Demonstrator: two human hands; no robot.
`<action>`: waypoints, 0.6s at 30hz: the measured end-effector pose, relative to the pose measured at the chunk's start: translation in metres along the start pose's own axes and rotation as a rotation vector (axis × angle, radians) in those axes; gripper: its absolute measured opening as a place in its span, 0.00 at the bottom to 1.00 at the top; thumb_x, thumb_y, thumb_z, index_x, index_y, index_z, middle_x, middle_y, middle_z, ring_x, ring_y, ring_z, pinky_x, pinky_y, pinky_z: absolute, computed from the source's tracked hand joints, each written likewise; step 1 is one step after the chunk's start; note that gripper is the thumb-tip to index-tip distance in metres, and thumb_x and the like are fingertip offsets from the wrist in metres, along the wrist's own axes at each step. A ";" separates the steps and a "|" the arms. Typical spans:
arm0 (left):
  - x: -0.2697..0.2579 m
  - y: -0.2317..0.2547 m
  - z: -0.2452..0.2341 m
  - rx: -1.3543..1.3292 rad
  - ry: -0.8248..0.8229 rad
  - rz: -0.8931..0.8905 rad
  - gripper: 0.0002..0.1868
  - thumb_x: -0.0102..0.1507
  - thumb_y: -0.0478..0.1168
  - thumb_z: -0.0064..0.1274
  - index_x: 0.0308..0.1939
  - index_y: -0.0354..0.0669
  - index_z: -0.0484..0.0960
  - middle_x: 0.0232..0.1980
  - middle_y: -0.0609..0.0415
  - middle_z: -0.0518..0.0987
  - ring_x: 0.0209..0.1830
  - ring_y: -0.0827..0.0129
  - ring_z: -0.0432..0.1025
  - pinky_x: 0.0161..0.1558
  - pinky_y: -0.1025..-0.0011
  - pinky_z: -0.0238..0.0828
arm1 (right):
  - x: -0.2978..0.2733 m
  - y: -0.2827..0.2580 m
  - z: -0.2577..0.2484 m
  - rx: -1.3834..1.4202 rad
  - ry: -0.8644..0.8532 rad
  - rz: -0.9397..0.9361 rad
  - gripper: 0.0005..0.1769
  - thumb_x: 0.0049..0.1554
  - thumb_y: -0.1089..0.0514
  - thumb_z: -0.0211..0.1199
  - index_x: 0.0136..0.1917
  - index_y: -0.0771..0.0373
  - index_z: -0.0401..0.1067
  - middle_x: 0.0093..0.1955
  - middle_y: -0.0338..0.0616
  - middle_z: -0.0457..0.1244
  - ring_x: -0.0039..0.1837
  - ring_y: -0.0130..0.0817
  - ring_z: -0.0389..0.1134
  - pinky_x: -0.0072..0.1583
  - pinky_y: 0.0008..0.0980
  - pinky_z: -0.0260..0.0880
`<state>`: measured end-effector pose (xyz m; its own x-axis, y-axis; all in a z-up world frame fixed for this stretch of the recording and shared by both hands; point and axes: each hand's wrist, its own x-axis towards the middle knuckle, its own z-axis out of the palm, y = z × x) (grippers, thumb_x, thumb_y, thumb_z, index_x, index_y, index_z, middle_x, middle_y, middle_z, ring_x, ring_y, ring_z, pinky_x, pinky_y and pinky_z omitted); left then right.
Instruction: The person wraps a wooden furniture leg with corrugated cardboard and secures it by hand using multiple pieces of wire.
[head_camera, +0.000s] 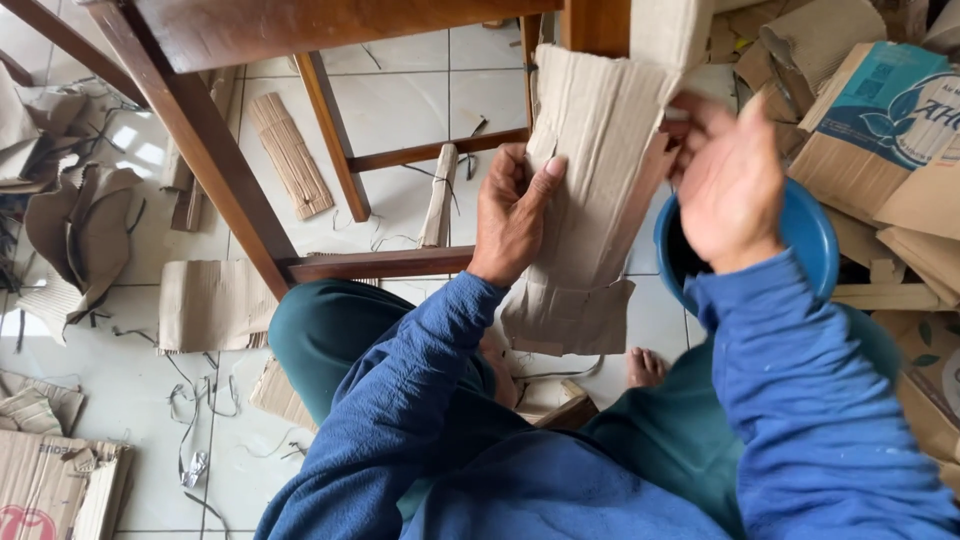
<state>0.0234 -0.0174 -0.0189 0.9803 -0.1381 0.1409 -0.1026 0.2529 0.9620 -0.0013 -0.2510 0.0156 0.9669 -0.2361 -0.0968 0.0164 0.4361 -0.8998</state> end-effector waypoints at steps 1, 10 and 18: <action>-0.002 0.010 0.004 -0.010 0.027 0.011 0.15 0.66 0.51 0.59 0.43 0.47 0.73 0.33 0.63 0.70 0.36 0.79 0.64 0.39 0.78 0.63 | -0.006 -0.034 0.034 -0.144 -0.050 -0.019 0.28 0.56 0.29 0.47 0.54 0.50 0.70 0.49 0.33 0.65 0.51 0.27 0.66 0.54 0.29 0.67; -0.015 0.026 0.000 0.034 0.117 0.051 0.14 0.64 0.49 0.60 0.38 0.51 0.70 0.32 0.66 0.62 0.32 0.80 0.58 0.34 0.80 0.58 | 0.029 -0.056 0.044 -0.294 -0.367 -0.327 0.22 0.62 0.47 0.66 0.65 0.52 0.64 0.64 0.35 0.62 0.67 0.32 0.63 0.68 0.30 0.68; -0.026 0.032 0.003 -0.088 0.170 0.167 0.13 0.64 0.47 0.61 0.42 0.50 0.72 0.36 0.67 0.72 0.37 0.82 0.66 0.44 0.81 0.66 | 0.028 -0.045 0.038 -0.138 -0.455 -0.580 0.30 0.66 0.44 0.62 0.75 0.57 0.61 0.73 0.46 0.60 0.74 0.48 0.62 0.76 0.50 0.68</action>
<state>-0.0058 -0.0081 0.0089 0.9660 0.0742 0.2476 -0.2579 0.3421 0.9036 0.0346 -0.2437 0.0693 0.8231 0.0005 0.5679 0.5525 0.2310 -0.8009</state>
